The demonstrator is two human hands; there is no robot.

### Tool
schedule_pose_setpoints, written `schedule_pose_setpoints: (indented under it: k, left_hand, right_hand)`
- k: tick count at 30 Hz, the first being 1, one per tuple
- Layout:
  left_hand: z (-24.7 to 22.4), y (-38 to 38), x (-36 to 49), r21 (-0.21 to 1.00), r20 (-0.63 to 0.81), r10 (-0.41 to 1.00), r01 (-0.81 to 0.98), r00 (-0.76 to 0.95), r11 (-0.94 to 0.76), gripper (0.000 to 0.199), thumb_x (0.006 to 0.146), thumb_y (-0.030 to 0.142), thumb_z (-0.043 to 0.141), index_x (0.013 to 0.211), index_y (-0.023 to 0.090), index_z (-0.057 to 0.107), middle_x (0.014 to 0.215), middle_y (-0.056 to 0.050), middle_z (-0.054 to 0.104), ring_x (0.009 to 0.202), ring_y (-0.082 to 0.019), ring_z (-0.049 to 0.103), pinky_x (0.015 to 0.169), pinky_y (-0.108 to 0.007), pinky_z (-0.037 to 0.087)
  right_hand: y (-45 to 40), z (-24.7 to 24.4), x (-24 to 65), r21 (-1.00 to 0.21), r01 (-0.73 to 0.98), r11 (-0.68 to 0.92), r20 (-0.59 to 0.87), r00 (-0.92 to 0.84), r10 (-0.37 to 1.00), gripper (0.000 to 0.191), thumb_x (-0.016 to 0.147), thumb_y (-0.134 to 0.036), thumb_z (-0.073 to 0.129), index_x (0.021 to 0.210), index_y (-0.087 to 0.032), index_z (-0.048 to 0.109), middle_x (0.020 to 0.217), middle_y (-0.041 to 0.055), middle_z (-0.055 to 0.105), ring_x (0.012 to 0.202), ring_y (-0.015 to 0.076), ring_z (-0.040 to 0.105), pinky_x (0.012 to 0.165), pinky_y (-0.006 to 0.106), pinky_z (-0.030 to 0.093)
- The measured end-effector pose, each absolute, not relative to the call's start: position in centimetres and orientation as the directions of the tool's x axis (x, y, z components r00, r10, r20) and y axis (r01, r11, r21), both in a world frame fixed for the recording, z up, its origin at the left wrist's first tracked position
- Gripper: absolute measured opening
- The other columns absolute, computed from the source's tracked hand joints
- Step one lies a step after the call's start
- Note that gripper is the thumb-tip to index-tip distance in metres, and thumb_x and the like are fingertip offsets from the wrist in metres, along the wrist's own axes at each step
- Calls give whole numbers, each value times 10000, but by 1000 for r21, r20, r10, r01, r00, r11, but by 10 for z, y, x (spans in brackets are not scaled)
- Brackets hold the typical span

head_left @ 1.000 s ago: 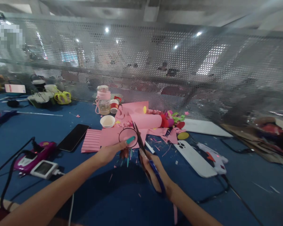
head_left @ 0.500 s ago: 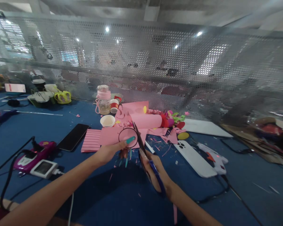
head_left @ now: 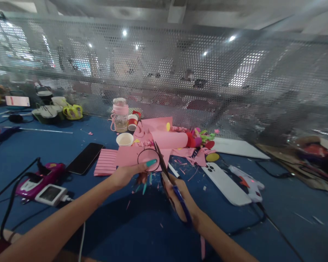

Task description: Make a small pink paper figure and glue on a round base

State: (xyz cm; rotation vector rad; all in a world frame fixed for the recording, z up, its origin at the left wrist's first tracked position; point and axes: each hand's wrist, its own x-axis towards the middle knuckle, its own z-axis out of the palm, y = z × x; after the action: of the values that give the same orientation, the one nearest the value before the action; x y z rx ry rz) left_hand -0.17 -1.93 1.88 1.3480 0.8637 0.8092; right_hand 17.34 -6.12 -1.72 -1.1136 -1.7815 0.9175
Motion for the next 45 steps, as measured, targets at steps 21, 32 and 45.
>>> schedule_pose_setpoints:
  k: [21,32,45]
  left_hand:
    - [21,-16,-6,997,-83,838,44,540,71,513,675,575,542,377,158,506,366,-9,451,379,-79,404,433,-243,321]
    - [21,-14,-8,998,-63,823,58,564,38,488,633,570,557,375,159,506,353,-9,449,367,-81,389,418,-250,286]
    - [25,-17,-6,998,-36,838,-20,544,56,472,634,565,570,423,146,526,370,-12,466,360,-82,414,392,-233,302]
  right_hand:
    - [-63,-13,173,-880,338,334,241,-287,927,436,878,-554,283,752,-175,456,449,-79,264,415,79,265,388,225,197]
    - [-63,-10,174,-870,343,356,255,-306,917,458,868,-570,294,787,-166,493,434,-78,258,415,82,269,377,223,197]
    - [-61,-7,176,-860,375,346,236,-310,921,479,859,-569,316,810,-143,530,474,-68,272,435,78,257,391,226,184]
